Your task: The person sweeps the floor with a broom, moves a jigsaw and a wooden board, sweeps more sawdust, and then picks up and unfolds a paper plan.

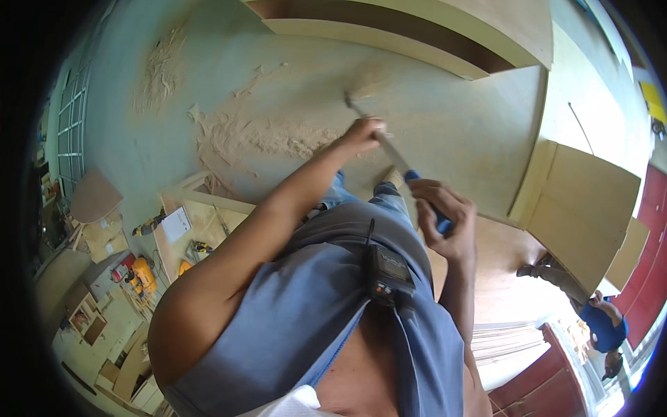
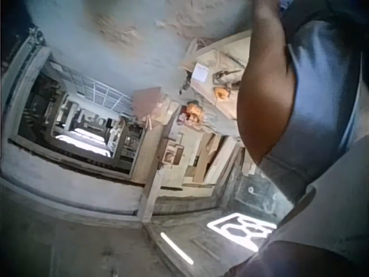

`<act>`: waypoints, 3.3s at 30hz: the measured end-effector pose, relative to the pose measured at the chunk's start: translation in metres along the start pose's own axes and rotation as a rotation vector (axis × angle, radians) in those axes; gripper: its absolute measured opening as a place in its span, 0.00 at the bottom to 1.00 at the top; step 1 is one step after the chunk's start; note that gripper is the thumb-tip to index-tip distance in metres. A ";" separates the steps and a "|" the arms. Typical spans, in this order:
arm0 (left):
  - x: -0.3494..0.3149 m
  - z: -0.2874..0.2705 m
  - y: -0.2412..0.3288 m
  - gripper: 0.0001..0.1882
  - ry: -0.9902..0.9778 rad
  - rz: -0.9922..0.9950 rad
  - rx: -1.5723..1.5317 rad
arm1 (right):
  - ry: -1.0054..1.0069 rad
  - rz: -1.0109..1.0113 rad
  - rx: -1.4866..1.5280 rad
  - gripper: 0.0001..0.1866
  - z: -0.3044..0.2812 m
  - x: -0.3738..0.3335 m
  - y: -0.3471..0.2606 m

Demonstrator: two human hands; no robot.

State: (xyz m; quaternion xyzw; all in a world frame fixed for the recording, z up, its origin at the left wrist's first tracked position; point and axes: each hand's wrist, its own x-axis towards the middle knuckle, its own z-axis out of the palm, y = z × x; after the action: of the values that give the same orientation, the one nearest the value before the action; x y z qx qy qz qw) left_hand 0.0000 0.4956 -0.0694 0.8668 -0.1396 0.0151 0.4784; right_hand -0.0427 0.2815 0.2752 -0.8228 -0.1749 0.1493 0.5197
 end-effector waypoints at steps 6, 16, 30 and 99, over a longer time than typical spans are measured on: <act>-0.070 -0.144 -0.048 0.17 0.095 -0.229 0.204 | -0.210 -0.094 0.094 0.11 0.093 0.046 0.005; 0.006 -0.192 0.020 0.18 0.209 0.176 0.106 | 0.200 -0.307 -0.200 0.10 0.059 0.038 -0.136; -0.052 -0.212 -0.065 0.17 0.204 -0.082 0.215 | -0.255 -0.050 0.055 0.10 0.123 0.067 -0.030; -0.107 -0.211 -0.039 0.04 0.430 -0.411 0.315 | -0.490 -0.267 -0.040 0.09 0.104 0.097 -0.086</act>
State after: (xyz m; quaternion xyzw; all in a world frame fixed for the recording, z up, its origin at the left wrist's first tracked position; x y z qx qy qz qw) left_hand -0.0700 0.7148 -0.0044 0.9170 0.1464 0.1224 0.3502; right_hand -0.0122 0.4422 0.3037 -0.7420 -0.4051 0.2708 0.4605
